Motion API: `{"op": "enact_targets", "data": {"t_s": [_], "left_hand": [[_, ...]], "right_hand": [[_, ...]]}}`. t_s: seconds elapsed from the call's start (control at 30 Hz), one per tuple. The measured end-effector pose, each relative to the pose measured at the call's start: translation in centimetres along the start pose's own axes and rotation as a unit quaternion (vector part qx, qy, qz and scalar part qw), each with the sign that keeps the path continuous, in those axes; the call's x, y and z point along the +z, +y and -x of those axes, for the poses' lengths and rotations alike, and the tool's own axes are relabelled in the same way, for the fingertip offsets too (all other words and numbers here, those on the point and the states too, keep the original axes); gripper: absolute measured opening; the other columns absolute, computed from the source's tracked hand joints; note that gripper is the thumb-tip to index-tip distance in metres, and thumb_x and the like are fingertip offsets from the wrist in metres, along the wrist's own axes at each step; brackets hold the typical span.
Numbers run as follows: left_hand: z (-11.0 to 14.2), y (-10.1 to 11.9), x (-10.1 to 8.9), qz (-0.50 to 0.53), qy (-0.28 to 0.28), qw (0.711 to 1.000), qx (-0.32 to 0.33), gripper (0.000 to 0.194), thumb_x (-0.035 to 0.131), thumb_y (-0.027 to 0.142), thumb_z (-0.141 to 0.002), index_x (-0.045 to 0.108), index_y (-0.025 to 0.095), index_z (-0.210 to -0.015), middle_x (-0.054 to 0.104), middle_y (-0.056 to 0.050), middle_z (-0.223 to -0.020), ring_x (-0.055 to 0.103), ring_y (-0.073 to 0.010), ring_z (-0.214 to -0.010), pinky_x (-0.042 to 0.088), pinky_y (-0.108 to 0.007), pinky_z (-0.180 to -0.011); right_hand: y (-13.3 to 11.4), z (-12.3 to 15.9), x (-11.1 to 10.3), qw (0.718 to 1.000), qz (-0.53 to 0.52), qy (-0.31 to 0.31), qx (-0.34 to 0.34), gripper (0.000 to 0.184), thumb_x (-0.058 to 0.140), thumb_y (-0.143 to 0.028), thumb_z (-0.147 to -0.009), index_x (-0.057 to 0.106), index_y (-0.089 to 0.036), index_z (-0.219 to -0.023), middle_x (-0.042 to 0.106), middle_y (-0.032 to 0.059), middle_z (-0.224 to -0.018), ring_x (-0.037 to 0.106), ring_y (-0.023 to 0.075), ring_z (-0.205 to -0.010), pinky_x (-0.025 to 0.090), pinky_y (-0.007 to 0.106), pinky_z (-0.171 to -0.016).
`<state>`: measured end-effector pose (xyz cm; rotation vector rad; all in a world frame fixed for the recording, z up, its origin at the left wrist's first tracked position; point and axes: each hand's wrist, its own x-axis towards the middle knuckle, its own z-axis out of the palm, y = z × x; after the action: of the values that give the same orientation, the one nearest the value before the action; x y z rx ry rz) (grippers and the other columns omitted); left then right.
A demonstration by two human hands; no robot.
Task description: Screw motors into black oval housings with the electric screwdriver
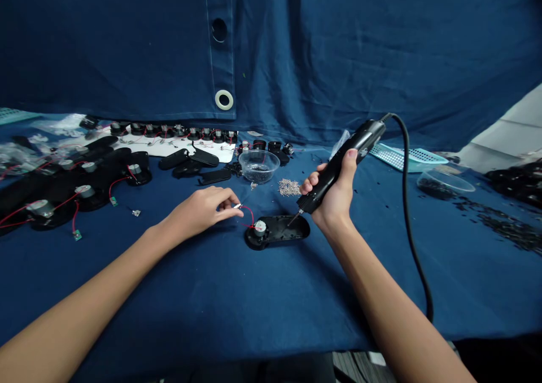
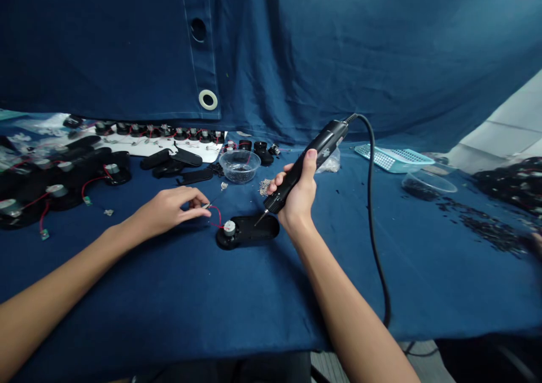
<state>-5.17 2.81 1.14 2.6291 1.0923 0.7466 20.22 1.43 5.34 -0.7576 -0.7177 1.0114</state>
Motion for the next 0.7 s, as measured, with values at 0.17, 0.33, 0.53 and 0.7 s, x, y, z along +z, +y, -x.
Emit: {"op": "enact_targets", "data": {"t_s": [0.17,0.33,0.53,0.7], "left_hand": [[0.11,0.17,0.17,-0.024,0.007,0.999,0.035,0.034,0.059,0.052,-0.087,0.062,0.018,-0.089,0.062,-0.001,-0.077,0.058,-0.0136,-0.073,0.043,-0.027,-0.073],[0.09,0.14,0.24,-0.010,0.000,1.000,0.018,0.033,0.058,0.051,-0.088,0.060,0.018,-0.086,0.063,-0.001,-0.080,0.059,-0.0136,-0.075,0.043,-0.027,-0.071],[0.00,0.47,0.17,-0.011,-0.006,1.000,0.011,0.033,0.057,0.051,-0.089,0.059,0.018,-0.085,0.064,-0.001,-0.080,0.059,-0.0133,-0.074,0.044,-0.027,-0.070],[-0.04,0.49,0.26,-0.011,-0.009,1.000,0.009,0.032,0.058,0.050,-0.088,0.058,0.018,-0.085,0.063,-0.001,-0.079,0.059,-0.0131,-0.074,0.043,-0.026,-0.069]], "right_hand": [[0.12,0.01,-0.05,1.000,0.001,-0.003,-0.001,0.054,0.046,-0.076,-0.075,0.049,-0.024,-0.065,0.045,-0.0028,-0.047,0.046,0.0107,-0.039,0.040,0.026,-0.036],[0.10,0.05,0.02,1.000,0.002,-0.001,0.003,0.054,0.045,-0.076,-0.075,0.049,-0.023,-0.064,0.045,-0.0029,-0.047,0.046,0.0103,-0.039,0.041,0.026,-0.037],[0.14,0.08,0.03,1.000,-0.001,0.004,0.004,0.053,0.047,-0.075,-0.075,0.050,-0.023,-0.065,0.046,-0.0025,-0.048,0.047,0.0107,-0.039,0.040,0.026,-0.037],[0.19,0.04,-0.14,1.000,0.004,-0.003,0.005,0.053,0.046,-0.075,-0.076,0.048,-0.023,-0.067,0.045,-0.0030,-0.048,0.046,0.0104,-0.040,0.040,0.026,-0.038]]}}
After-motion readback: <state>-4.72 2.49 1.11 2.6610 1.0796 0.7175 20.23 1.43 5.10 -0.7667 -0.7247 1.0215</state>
